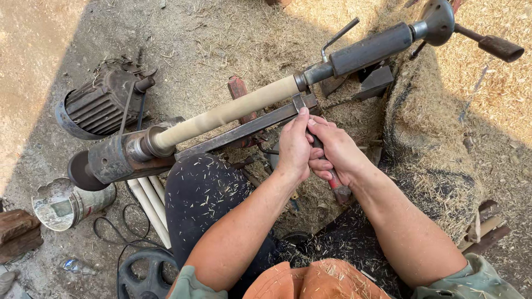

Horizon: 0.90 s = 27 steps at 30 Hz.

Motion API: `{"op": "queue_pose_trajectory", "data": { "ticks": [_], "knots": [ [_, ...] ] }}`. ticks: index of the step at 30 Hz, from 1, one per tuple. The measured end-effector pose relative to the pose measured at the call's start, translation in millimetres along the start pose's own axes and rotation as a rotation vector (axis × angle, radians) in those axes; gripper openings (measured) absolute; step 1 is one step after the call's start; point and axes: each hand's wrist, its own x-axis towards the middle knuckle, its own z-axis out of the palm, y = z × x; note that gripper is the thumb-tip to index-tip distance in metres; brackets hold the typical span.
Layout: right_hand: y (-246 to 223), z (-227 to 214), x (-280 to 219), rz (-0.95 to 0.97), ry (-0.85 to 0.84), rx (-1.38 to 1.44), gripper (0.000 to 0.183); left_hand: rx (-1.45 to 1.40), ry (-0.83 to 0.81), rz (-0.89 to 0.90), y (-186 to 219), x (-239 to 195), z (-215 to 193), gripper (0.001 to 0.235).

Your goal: The person operates a wood lathe to shape a cylindrical wooden piece. They use a chisel to smooth and refine the surface of the rotating wood, generating wood shavings. The person switches between different chisels to achieve the desired shape.

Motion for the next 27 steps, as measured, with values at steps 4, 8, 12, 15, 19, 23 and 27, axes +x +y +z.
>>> {"op": "queue_pose_trajectory", "data": {
  "ticks": [4,8,12,15,19,23,27],
  "knots": [
    [-0.3,5.6,1.1,0.030,0.075,-0.004,0.019,-0.019,-0.062,0.107,-4.9,5.9,-0.5,0.046],
    [0.3,6.3,1.5,0.021,0.096,-0.034,0.020,-0.013,-0.050,0.103,-11.3,10.2,-2.5,0.048],
    [1.2,6.3,1.6,0.020,0.104,-0.043,0.026,-0.013,-0.110,0.167,-11.6,11.6,-3.3,0.051],
    [3.0,3.0,1.9,0.011,0.100,-0.066,0.029,0.000,-0.060,0.097,-4.2,5.6,1.6,0.049],
    [18.5,-11.9,1.9,-0.072,0.231,-0.415,0.041,0.047,-0.088,0.130,-2.2,-7.8,3.6,0.046],
    [36.2,-25.1,-6.3,-0.760,0.370,-1.219,0.035,0.139,-0.164,0.293,-8.5,-10.5,1.8,0.042],
    [13.5,-22.1,-3.6,-0.024,0.158,-0.241,0.033,0.137,-0.163,0.096,-11.6,-13.5,-6.5,0.051]
  ]
}}
